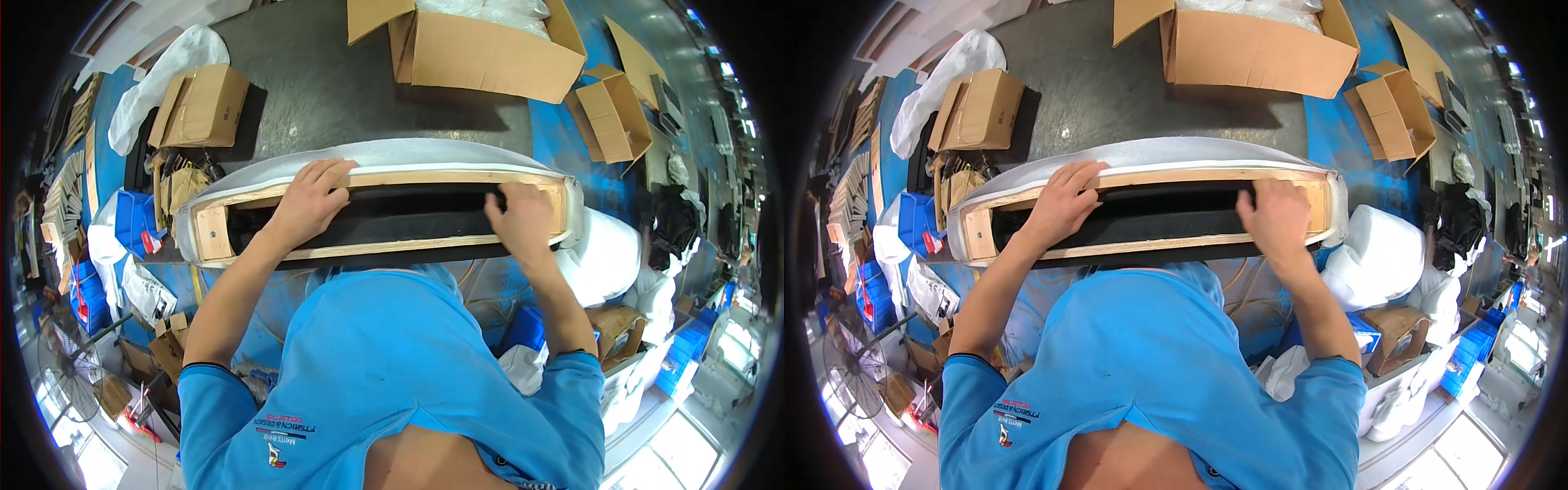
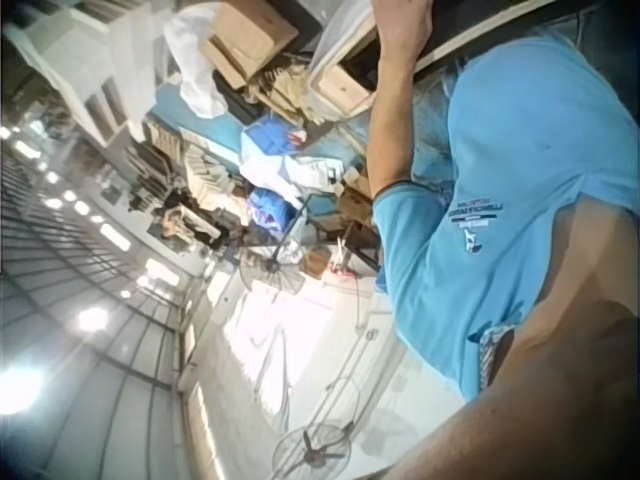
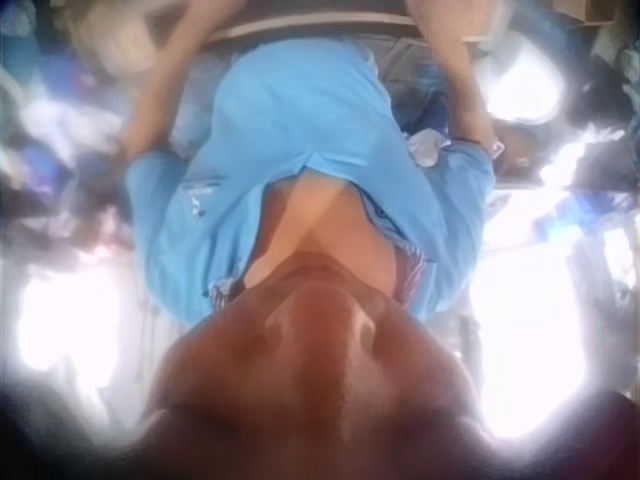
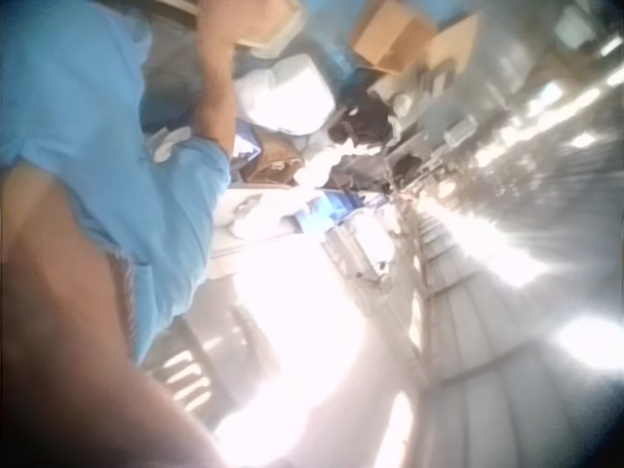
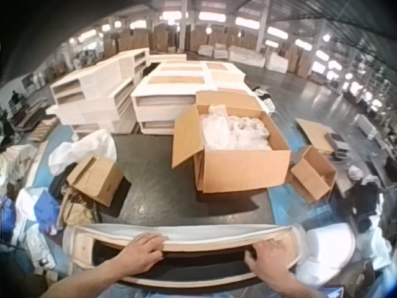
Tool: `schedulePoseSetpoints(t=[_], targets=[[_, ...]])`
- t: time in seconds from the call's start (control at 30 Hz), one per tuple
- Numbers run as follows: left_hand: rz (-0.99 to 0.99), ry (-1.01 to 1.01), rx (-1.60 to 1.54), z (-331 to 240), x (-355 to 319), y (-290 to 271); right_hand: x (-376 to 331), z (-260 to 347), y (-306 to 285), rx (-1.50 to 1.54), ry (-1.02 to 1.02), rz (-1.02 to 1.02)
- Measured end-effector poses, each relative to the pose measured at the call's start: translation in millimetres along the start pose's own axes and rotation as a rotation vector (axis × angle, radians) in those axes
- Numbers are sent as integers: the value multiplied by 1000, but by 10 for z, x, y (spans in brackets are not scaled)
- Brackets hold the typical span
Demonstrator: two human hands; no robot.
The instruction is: The person assembles a wooden frame onto a gray upholstered cushion. They align the wooden pieces with the cushion and use a pneumatic nail gun to secure the frame to the upholstery. The person works systematically along the edges of the cushion to attach the frame.
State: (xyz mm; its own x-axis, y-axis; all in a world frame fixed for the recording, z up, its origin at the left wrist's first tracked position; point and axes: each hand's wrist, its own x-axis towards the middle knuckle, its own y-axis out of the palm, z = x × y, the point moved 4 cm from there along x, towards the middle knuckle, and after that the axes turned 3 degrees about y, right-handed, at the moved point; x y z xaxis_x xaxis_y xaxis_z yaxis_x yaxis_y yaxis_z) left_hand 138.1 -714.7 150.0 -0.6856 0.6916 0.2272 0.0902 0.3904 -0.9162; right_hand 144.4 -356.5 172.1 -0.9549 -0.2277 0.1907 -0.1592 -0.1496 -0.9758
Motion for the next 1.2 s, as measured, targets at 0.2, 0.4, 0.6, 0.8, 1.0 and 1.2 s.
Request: schedulePoseSetpoints(t=[0.2, 0.4, 0.6, 0.8, 1.0, 1.2], targets=[[-63, 83, 30, 39, -103, 51, 3, 689, 219, 172, -158, -51], [-60, 88, 260, 14, -83, -20, 86, 666, 253, 214, -192, -130], [1, 227, 299, -55, -217, 29, 171, 870, 328, 213, -273, -9], [77, 216, 286, -110, -142, 2, 191, 933, 345, 237, -406, -20], [37, 23, 238, -115, -20, -38, 222, 1010, 258, 276, -359, -4], [-187, 64, 245, -136, -9, -109, 184, 859, 397, 231, -312, -22]])
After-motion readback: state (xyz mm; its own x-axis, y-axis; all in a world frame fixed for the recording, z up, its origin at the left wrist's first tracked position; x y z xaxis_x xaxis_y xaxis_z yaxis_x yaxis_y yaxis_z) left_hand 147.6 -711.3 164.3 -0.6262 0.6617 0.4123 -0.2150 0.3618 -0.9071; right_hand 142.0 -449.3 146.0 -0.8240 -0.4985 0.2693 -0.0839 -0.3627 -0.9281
